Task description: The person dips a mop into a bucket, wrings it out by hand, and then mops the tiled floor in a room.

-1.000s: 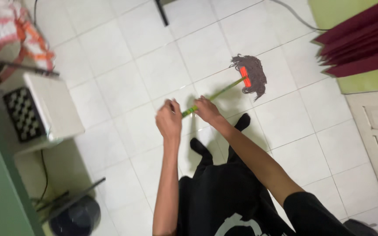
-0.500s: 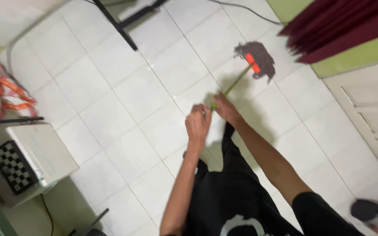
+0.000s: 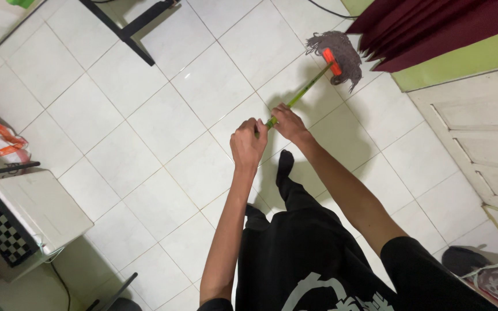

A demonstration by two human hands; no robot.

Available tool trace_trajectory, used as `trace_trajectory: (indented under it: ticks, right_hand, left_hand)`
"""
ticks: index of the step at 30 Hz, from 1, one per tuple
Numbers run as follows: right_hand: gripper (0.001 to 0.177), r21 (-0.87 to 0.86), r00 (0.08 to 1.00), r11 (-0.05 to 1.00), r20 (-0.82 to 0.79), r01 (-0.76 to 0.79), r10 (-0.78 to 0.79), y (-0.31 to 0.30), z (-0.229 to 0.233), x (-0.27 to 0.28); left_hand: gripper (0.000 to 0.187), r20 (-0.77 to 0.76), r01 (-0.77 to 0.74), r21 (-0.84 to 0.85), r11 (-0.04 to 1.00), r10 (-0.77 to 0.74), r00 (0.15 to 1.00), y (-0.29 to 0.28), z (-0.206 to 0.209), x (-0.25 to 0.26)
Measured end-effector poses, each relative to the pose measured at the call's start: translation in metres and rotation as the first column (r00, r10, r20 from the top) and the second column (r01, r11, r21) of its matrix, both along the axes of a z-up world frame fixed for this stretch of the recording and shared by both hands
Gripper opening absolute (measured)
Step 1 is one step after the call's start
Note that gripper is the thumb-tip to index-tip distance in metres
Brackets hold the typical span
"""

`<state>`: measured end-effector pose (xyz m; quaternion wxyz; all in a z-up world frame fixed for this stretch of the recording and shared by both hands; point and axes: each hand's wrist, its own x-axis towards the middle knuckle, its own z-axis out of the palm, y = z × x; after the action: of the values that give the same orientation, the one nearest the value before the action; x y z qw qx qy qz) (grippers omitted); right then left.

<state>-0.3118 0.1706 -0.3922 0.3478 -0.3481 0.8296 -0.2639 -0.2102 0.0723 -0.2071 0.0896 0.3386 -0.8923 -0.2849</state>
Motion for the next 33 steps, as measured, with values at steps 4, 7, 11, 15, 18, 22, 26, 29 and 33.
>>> trace_trajectory:
  ticks: [4,7,11,15,18,22,26,29,33]
  right_hand:
    - [0.021,-0.002,1.0,1.0,0.009,0.02,-0.02,0.015,-0.02,-0.033]
    - [0.024,-0.022,0.999,0.999,-0.017,0.035,-0.036,0.027,-0.041,-0.058]
    - [0.02,-0.047,0.999,0.999,-0.034,0.016,-0.017,0.051,-0.046,-0.081]
    - [0.018,-0.018,0.997,0.997,0.041,0.073,-0.072,0.059,-0.022,-0.092]
    - [0.017,0.034,0.994,0.993,0.004,0.112,-0.112,0.063,-0.006,-0.089]
    - [0.004,-0.144,0.974,0.984,-0.186,0.102,-0.128,0.083,0.005,-0.078]
    - [0.01,-0.119,0.972,0.992,-0.224,0.05,-0.076,0.091,0.014,-0.067]
    - [0.015,-0.091,0.976,0.995,-0.209,0.045,-0.063,0.082,0.022,-0.055]
    - [0.02,0.001,0.995,0.997,-0.061,0.078,-0.078,0.077,0.043,-0.033]
  left_hand:
    - [0.031,-0.017,0.048,0.05,0.998,-0.047,0.999,0.008,-0.009,-0.036]
    - [0.034,-0.036,0.026,0.07,0.997,-0.024,0.999,0.017,-0.017,-0.062]
    - [0.035,-0.028,0.057,0.096,0.994,-0.055,0.998,0.036,-0.019,-0.085]
    - [0.032,-0.141,0.06,0.205,0.977,-0.031,0.99,0.044,-0.012,-0.093]
    - [0.034,-0.338,0.104,0.5,0.86,0.083,0.937,0.05,-0.017,-0.086]
    - [0.055,-0.453,0.259,0.811,0.524,0.283,0.845,0.068,-0.035,-0.062]
    - [0.056,-0.516,0.373,0.837,0.4,0.351,0.781,0.084,-0.037,-0.051]
    - [0.06,-0.492,0.443,0.869,0.218,0.469,0.734,0.079,-0.028,-0.047]
    - [0.06,-0.468,0.434,0.882,0.183,0.45,0.761,0.072,-0.009,-0.027]
